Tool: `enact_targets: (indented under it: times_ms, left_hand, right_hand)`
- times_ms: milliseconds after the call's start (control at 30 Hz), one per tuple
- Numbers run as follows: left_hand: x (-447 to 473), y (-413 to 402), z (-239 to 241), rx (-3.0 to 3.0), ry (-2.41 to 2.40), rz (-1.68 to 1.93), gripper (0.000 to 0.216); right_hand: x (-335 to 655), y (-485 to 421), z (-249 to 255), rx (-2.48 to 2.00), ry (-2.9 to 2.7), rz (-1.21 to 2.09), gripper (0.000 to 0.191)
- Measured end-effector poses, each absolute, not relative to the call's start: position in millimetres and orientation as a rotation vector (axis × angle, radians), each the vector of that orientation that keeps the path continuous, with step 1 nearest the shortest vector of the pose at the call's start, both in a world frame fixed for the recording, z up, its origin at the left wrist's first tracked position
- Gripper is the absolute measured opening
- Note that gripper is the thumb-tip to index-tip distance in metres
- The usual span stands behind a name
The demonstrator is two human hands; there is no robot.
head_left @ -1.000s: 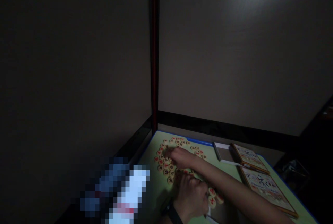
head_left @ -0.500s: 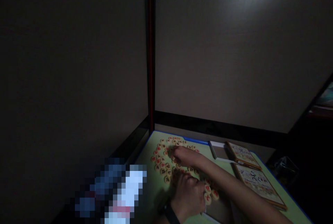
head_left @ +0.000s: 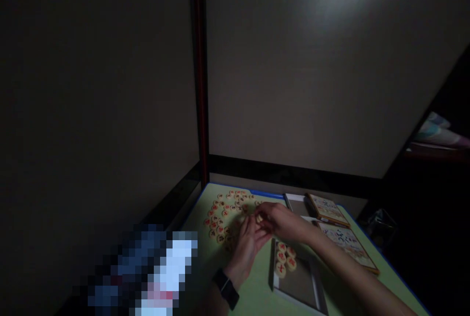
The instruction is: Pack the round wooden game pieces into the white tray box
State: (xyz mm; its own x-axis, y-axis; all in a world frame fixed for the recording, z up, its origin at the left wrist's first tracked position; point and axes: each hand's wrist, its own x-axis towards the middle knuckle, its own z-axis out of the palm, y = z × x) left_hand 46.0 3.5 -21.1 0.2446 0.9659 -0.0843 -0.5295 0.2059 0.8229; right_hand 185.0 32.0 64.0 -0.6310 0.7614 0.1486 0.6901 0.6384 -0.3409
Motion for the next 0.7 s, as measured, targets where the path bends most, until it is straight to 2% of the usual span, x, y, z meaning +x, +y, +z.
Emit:
enact_targets:
  times_ms: [367, 533, 700]
  left_hand:
    - [39, -5, -21, 0.850, 0.571, 0.968, 0.027]
    - [36, -7, -19, 0.929, 0.522, 0.940, 0.036]
    - [35, -5, -19, 1.071, 0.584, 0.928, 0.046]
  right_hand:
    - [234, -36, 43, -1.268, -2.317, 0.379, 0.020]
    - [241, -72, 32, -1.333, -2.388, 0.461, 0.028]
    - [233, -79, 22, -1.464, -2.433, 0.407, 0.023]
